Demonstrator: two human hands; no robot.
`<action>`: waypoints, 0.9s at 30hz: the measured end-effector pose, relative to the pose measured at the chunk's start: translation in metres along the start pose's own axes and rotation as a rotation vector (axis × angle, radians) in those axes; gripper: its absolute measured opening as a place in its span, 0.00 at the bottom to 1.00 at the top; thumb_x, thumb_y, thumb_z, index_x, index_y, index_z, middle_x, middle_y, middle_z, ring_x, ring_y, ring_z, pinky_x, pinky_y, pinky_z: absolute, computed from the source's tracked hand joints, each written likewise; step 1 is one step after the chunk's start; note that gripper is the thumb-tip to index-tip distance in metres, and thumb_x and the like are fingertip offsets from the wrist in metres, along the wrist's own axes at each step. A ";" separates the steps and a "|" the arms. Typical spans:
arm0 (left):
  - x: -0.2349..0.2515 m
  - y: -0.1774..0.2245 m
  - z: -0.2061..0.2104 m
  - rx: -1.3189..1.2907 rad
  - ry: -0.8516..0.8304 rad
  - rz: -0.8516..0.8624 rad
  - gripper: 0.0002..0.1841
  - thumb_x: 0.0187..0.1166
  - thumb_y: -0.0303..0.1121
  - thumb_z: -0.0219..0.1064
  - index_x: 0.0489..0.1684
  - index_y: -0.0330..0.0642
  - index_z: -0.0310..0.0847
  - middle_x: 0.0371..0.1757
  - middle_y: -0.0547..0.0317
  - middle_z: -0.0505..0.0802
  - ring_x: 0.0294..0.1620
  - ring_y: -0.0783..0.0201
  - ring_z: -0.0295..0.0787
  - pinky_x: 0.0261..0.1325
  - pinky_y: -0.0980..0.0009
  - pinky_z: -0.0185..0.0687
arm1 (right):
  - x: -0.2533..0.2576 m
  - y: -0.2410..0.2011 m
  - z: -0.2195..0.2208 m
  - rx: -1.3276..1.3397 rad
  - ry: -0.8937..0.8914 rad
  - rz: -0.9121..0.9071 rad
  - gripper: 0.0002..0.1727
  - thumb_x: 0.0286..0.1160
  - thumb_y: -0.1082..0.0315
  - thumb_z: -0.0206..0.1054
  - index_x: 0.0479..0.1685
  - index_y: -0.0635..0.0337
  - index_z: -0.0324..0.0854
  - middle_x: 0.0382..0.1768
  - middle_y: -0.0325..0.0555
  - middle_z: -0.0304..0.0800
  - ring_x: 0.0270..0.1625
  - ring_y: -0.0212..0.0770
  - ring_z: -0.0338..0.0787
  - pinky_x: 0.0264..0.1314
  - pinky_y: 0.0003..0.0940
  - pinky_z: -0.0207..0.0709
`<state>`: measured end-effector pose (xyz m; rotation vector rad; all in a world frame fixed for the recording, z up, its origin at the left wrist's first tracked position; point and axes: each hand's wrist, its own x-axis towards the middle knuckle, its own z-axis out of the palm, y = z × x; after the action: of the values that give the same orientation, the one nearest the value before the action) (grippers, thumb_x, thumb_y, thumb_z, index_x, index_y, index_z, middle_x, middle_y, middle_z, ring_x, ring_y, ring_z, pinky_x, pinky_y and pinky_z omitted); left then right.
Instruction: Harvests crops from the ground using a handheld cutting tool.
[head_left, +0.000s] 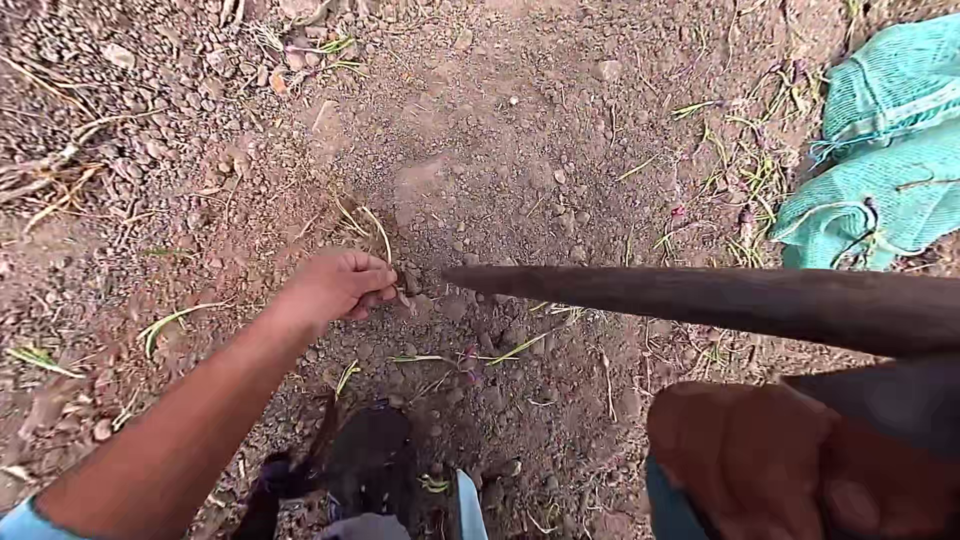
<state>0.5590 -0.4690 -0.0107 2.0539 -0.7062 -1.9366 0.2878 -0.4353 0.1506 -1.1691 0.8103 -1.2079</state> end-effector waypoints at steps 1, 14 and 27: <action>-0.007 -0.005 0.011 0.071 -0.008 0.029 0.08 0.87 0.31 0.64 0.43 0.36 0.88 0.26 0.62 0.89 0.19 0.74 0.72 0.22 0.77 0.66 | -0.004 0.015 -0.001 -0.119 -0.008 0.031 0.27 0.80 0.34 0.59 0.35 0.50 0.79 0.19 0.31 0.78 0.19 0.26 0.78 0.22 0.22 0.74; -0.026 -0.028 0.091 1.147 -0.028 0.490 0.12 0.82 0.33 0.71 0.59 0.45 0.93 0.57 0.40 0.93 0.61 0.33 0.89 0.62 0.29 0.79 | -0.128 -0.003 -0.066 -0.329 0.278 0.119 0.32 0.71 0.26 0.62 0.53 0.43 0.87 0.27 0.24 0.85 0.26 0.18 0.82 0.30 0.16 0.78; -0.059 -0.010 0.089 1.024 0.063 0.900 0.06 0.67 0.25 0.81 0.38 0.43 0.97 0.36 0.47 0.95 0.42 0.43 0.93 0.47 0.34 0.85 | -0.131 0.026 -0.058 -0.177 0.338 -0.049 0.31 0.80 0.31 0.57 0.35 0.51 0.80 0.18 0.29 0.78 0.21 0.20 0.79 0.24 0.18 0.74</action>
<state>0.4726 -0.4173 0.0267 1.5873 -2.4149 -1.0123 0.2117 -0.3232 0.0965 -1.1463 1.1665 -1.4186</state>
